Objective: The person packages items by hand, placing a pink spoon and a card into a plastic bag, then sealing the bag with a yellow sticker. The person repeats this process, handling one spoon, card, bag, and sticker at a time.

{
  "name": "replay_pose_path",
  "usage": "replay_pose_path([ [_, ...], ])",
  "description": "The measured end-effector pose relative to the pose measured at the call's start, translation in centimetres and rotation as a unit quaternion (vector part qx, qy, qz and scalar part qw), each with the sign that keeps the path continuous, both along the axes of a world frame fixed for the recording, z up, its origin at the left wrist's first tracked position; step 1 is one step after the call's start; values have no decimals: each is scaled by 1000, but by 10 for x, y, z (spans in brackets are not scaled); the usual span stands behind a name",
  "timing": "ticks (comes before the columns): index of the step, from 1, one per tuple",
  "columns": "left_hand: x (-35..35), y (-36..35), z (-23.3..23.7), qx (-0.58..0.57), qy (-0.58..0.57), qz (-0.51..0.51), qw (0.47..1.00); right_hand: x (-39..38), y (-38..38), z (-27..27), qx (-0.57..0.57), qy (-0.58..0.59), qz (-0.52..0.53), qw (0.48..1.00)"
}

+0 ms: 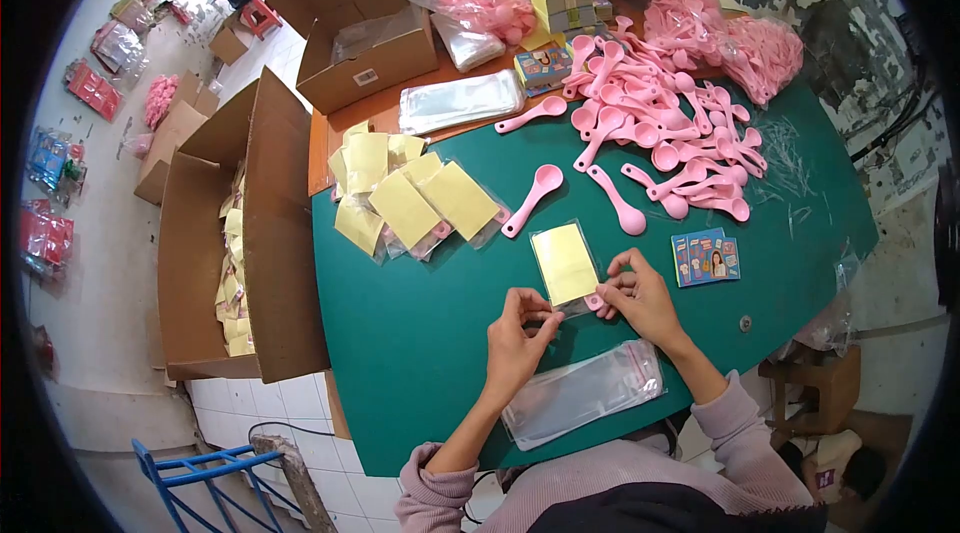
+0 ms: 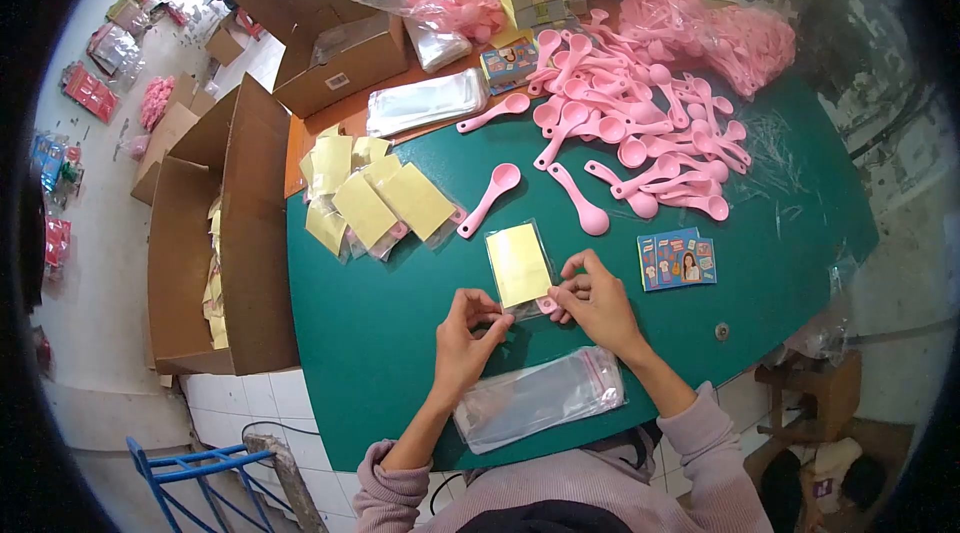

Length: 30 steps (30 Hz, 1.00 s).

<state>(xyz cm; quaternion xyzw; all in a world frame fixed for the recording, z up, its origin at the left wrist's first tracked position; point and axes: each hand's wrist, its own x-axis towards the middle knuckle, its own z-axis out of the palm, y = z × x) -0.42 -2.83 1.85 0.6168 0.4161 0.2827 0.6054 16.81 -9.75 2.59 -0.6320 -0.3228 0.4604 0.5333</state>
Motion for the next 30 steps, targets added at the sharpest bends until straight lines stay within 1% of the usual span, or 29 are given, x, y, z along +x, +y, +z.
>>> replay_pose_path([
  [4, -2, 0, -3, 2, 14, -19, 1000, -2, 0, -4, 6, -33, -2, 999],
  [6, -6, 2, -8, 20, 63, -80, 995, -3, 0, -4, 15, -49, 3, 999],
  [9, -6, 4, 2, 12, 30, -70, 997, -1, 2, 1, 10, -49, 16, 999],
  [10, -7, 8, 8, 15, 29, -70, 997, 3, 4, 2, -13, -71, 50, 996],
  [11, -10, 14, 15, 73, 19, -53, 996, 7, 7, 3, -37, -93, 82, 992],
  [12, -14, 21, 20, 129, 9, -36, 991, 11, 14, 6, -37, -93, 80, 992],
  [13, -19, 35, 24, 153, 7, -8, 988, 15, 26, 10, 52, -261, 102, 959],
  [14, -25, 52, 29, 176, 7, 20, 984, 19, 39, 13, 138, -418, 121, 889],
  [16, -33, 84, 43, 216, 94, 107, 966, 24, 71, 11, 183, -498, 167, 831],
  [17, -33, 91, 44, 217, 94, 108, 966, 23, 88, 4, 185, -498, 167, 830],
  [18, -33, 95, 43, 391, 191, 144, 889, 22, 105, -5, 227, -552, 175, 783],
  [19, -33, 97, 42, 547, 280, 172, 770, 20, 114, -8, 268, -601, 180, 732],
  [20, -29, 87, 42, 493, 215, 84, 839, 19, 117, -8, 267, -599, 180, 733],
  [21, -23, 67, 40, 427, 148, -6, 892, 15, 117, -9, 244, -643, 182, 703],
  [22, -14, 40, 34, 370, 142, -94, 913, 11, 116, -11, 221, -685, 184, 670],
  [23, -6, 14, 32, 344, 139, -191, 909, 9, 112, -11, 228, -705, 171, 650],
  [24, -1, -8, 28, 310, 146, -242, 908, 7, 107, -11, 228, -704, 176, 649],
  [26, 6, -25, 21, 312, 151, -255, 903, 6, 90, -8, 164, -691, 166, 685],
  [27, 7, -27, 17, 333, 166, -270, 888, 8, 79, -2, 160, -691, 168, 685],
  [28, 8, -27, 13, 356, 182, -282, 872, 13, 69, 7, 162, -641, 174, 730],
  [29, 7, -24, 9, 317, 154, -294, 889, 17, 61, 18, 166, -590, 178, 770],
  [30, 6, -21, 11, 319, 155, -291, 889, 18, 52, 29, 170, -591, 178, 768],
])
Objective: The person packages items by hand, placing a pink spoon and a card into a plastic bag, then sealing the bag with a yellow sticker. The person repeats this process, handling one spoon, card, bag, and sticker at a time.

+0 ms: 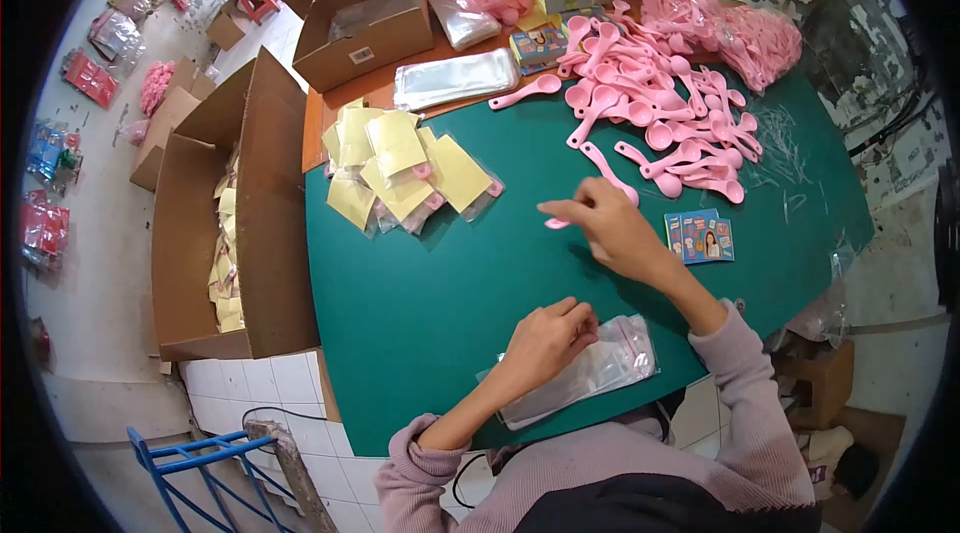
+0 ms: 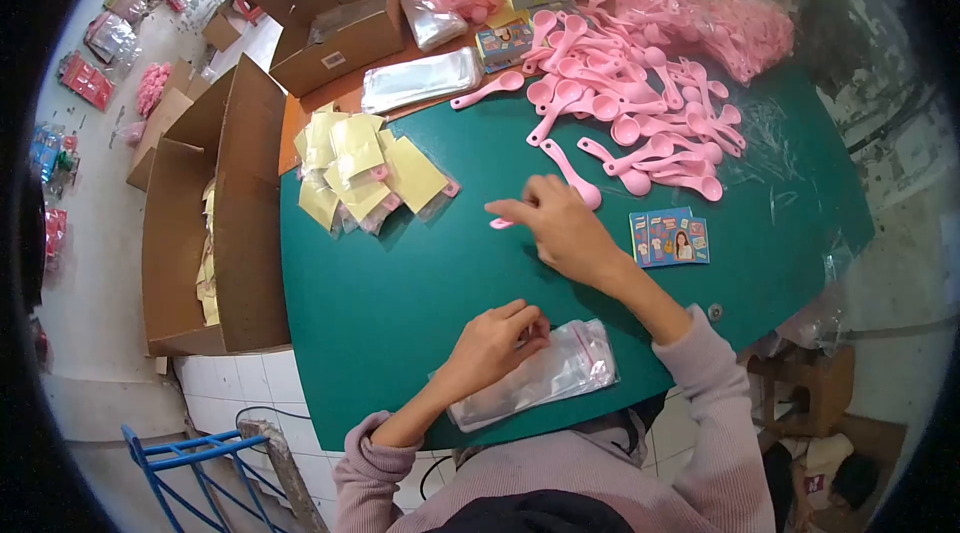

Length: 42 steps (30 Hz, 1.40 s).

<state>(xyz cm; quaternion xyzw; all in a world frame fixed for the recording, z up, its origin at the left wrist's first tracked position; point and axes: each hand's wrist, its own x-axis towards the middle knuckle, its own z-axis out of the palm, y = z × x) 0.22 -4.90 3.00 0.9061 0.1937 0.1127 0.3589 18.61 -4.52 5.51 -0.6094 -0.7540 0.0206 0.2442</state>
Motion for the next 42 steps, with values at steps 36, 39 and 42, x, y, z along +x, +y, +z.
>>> replay_pose_path([
  [36, -24, 35, 18, -578, -22, -53, 814, -33, -75, 2, 11, 535, -157, 830],
  [39, -23, 37, 15, -548, -33, -54, 834, -34, -81, -4, 56, 474, -78, 875],
  [42, -22, 35, 19, -612, -56, -50, 787, -33, -81, 4, 17, 437, 12, 899],
])
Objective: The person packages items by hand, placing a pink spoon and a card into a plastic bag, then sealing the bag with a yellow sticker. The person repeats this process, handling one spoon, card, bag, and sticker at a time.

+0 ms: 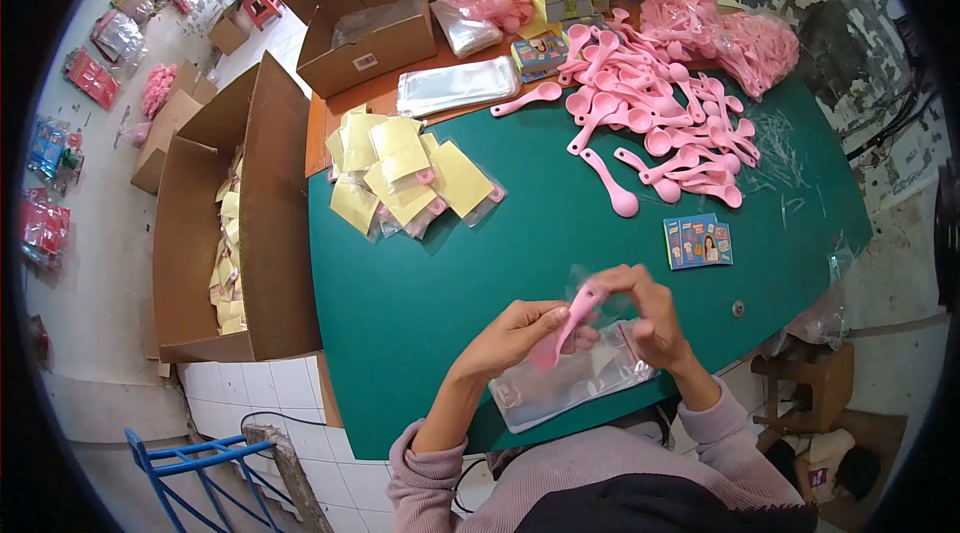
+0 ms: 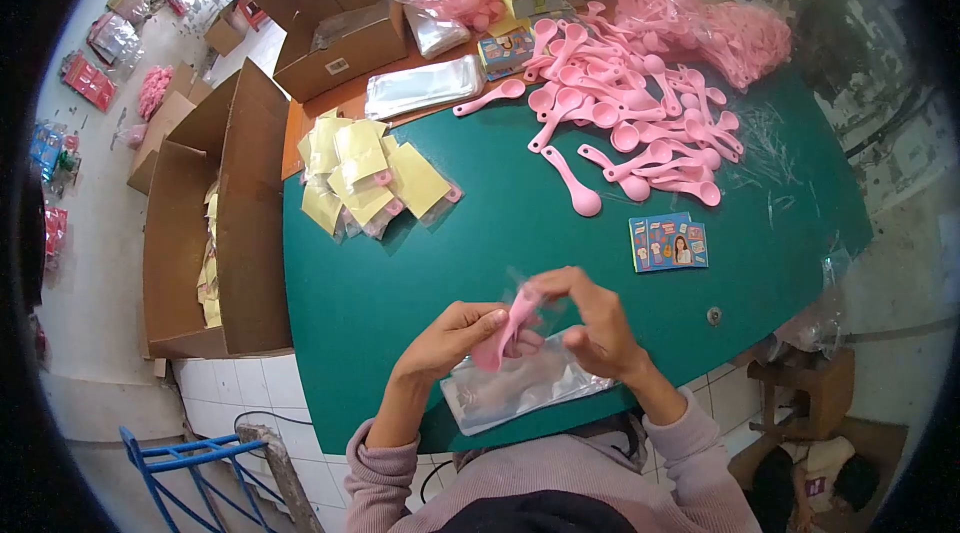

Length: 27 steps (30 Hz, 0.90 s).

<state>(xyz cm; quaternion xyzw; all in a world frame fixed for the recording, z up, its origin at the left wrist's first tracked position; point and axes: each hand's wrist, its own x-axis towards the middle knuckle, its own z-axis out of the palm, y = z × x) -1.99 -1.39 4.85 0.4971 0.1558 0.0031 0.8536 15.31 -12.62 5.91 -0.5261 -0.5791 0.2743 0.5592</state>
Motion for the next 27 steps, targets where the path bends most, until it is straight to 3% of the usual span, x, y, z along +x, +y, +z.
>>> replay_pose_path([
  [5, 2, 2, 15, 35, -6, 35, 999, 14, 0, 8, -35, -67, 113, 991],
  [7, 0, 5, 17, 11, 12, 62, 998, 56, -8, 26, -120, -198, -45, 972],
  [9, -2, 9, 17, 2, 8, 78, 997, 98, -17, 10, -231, -109, -289, 923],
  [11, -1, 9, 15, 2, 3, 75, 997, 135, -43, -33, -218, -407, -371, 806],
  [12, -1, 9, 14, -1, 2, 75, 997, 135, -43, -28, -217, -408, -371, 806],
  [14, 1, 8, 13, 8, 0, 73, 997, 133, -43, -18, -247, -213, -303, 896],
  [18, 3, 6, 12, 18, 1, 62, 998, 135, -45, -20, -213, -179, -346, 896],
  [21, 4, 7, 9, 28, 6, 40, 999, 115, -40, 12, -228, -133, -315, 912],
  [23, 8, 6, 12, 52, 5, 24, 998, 77, -27, 40, -260, 44, -244, 933],
  [25, 11, 2, 11, 78, 4, 8, 997, 50, -17, 58, -269, 58, -185, 943],
  [27, 12, -5, 8, 35, 26, 76, 996, 37, -9, 65, -274, 72, -119, 952],
])
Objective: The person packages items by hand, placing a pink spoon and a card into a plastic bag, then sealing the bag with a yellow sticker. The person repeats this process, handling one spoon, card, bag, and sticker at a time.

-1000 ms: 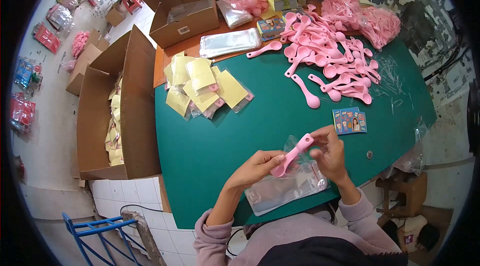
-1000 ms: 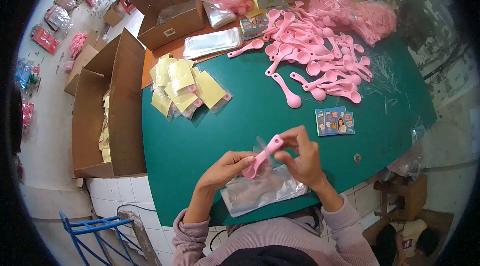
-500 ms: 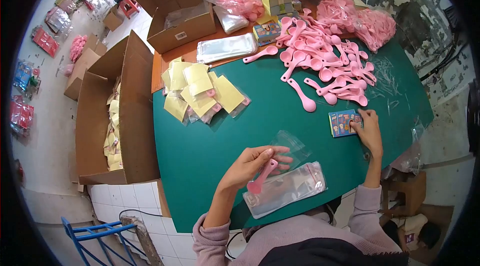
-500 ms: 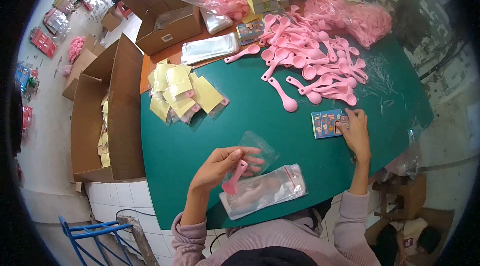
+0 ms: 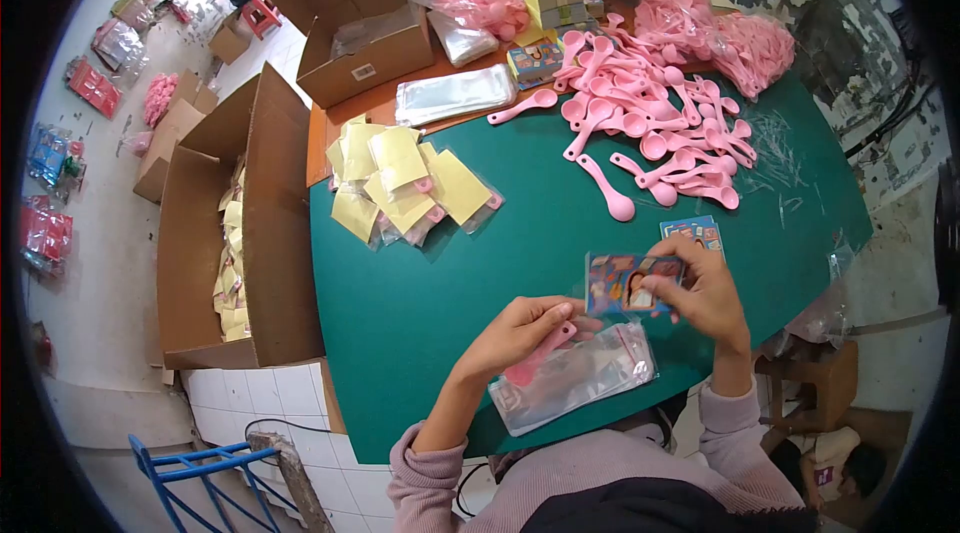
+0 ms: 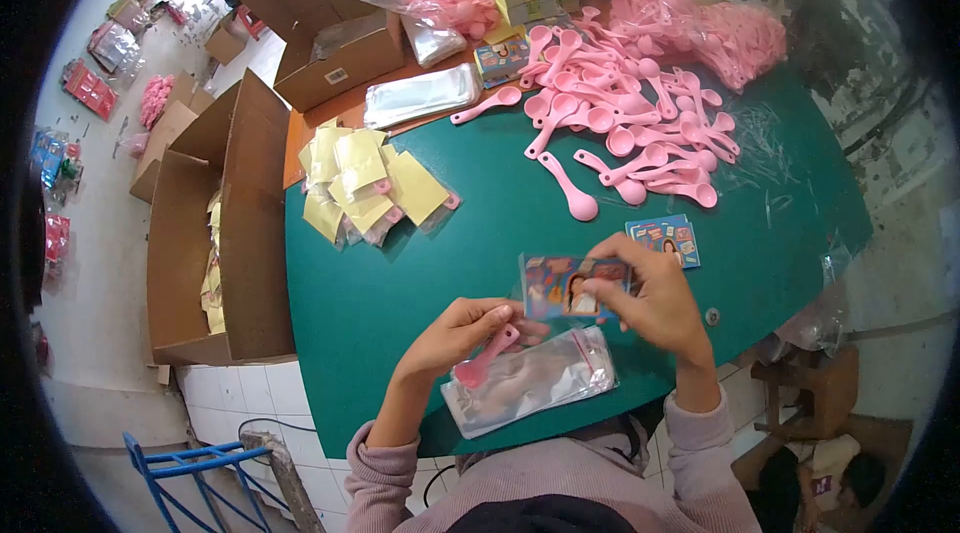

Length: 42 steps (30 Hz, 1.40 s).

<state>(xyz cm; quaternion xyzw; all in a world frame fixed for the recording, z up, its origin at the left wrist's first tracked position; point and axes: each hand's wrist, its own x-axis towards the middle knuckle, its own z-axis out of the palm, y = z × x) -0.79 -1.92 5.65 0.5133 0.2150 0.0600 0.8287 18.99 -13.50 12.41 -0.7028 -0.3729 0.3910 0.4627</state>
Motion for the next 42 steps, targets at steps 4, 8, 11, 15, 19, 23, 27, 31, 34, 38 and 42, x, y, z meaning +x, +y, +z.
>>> replay_pose_path([
  [4, -3, 9, 0, 148, 55, -53, 986, -4, 9, 8, 15, -167, 188, 968],
  [8, -1, 7, 2, 189, 29, -67, 979, 2, 8, 10, 14, -211, 263, 941],
  [11, -1, 7, -1, 219, 47, -101, 969, 2, 10, 12, -7, -231, 296, 927],
  [15, 1, 7, -1, 213, -4, -77, 974, 7, 11, 14, -7, -260, 300, 918],
  [19, 2, 6, -1, 208, 18, -96, 973, 8, 15, 16, -35, -222, 350, 909],
  [23, 5, 1, -2, 247, 11, -99, 964, -2, 25, 0, -13, -190, 377, 906],
  [27, 3, 7, 6, 303, 91, -123, 941, -10, 27, -11, -20, -200, 345, 917],
  [31, 4, 3, -6, 304, -8, -35, 952, 0, 24, -18, 12, -135, 352, 926],
  [34, 5, 4, 10, 323, 88, -112, 936, -5, 24, -31, 30, -167, 391, 905],
  [38, 4, 2, 10, 354, 138, -88, 921, -13, 31, -32, 24, -139, 365, 920],
  [42, -19, 26, 10, 330, 102, -105, 933, 0, 44, -49, 35, 21, 242, 969],
])
